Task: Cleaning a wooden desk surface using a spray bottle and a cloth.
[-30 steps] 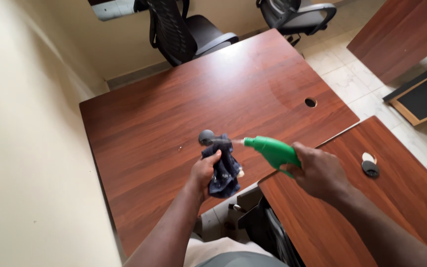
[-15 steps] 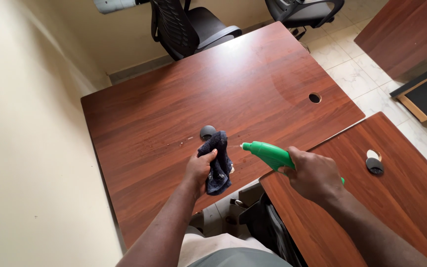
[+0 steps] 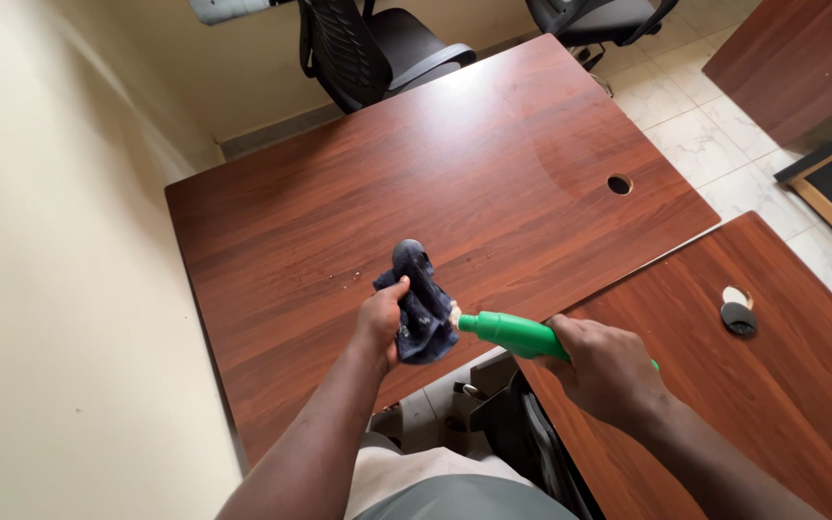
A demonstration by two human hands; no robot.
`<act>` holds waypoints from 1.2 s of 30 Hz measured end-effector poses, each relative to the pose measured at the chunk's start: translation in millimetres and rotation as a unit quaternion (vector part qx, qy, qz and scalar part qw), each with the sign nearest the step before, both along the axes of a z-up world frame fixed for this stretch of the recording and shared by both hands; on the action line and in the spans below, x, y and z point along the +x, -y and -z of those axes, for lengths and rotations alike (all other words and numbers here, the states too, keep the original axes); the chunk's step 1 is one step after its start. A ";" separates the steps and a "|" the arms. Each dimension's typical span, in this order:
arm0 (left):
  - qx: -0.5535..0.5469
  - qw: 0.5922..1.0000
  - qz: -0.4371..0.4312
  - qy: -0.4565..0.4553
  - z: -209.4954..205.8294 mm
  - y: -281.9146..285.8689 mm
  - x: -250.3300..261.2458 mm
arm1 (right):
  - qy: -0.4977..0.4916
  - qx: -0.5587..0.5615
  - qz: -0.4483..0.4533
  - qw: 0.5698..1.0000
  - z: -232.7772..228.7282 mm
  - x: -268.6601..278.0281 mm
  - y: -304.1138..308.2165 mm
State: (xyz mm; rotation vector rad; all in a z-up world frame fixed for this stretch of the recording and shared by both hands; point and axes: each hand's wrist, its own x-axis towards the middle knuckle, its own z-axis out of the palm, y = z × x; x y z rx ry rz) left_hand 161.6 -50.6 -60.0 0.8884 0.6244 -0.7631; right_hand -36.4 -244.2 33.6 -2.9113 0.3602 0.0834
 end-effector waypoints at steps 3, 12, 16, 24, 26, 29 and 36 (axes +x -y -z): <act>-0.002 0.999 0.010 -0.032 16.4 -5.1 16.3 | -0.021 -0.029 -0.026 0.999 8.9 -7.6 3.9; -0.049 0.996 0.034 -0.060 40.4 1.6 9.3 | -0.029 0.096 0.149 0.984 15.9 -11.0 5.6; 0.026 0.996 0.047 -0.070 23.8 2.1 -3.7 | -0.064 0.013 0.085 0.994 20.0 -16.8 10.1; -0.009 0.996 0.085 -0.037 72.9 1.5 -8.8 | -0.034 0.081 0.145 0.985 15.0 -19.3 23.1; -0.015 0.995 0.095 -0.037 59.3 7.1 -14.1 | -0.064 0.064 0.135 0.987 1.5 -16.0 19.6; -0.025 0.993 0.105 -0.036 48.7 16.3 -21.5 | -0.089 0.039 0.125 0.987 0.8 -15.3 23.6; -0.003 0.993 0.118 -0.008 34.6 18.2 -36.8 | -0.051 0.036 0.128 0.990 4.8 -14.1 39.4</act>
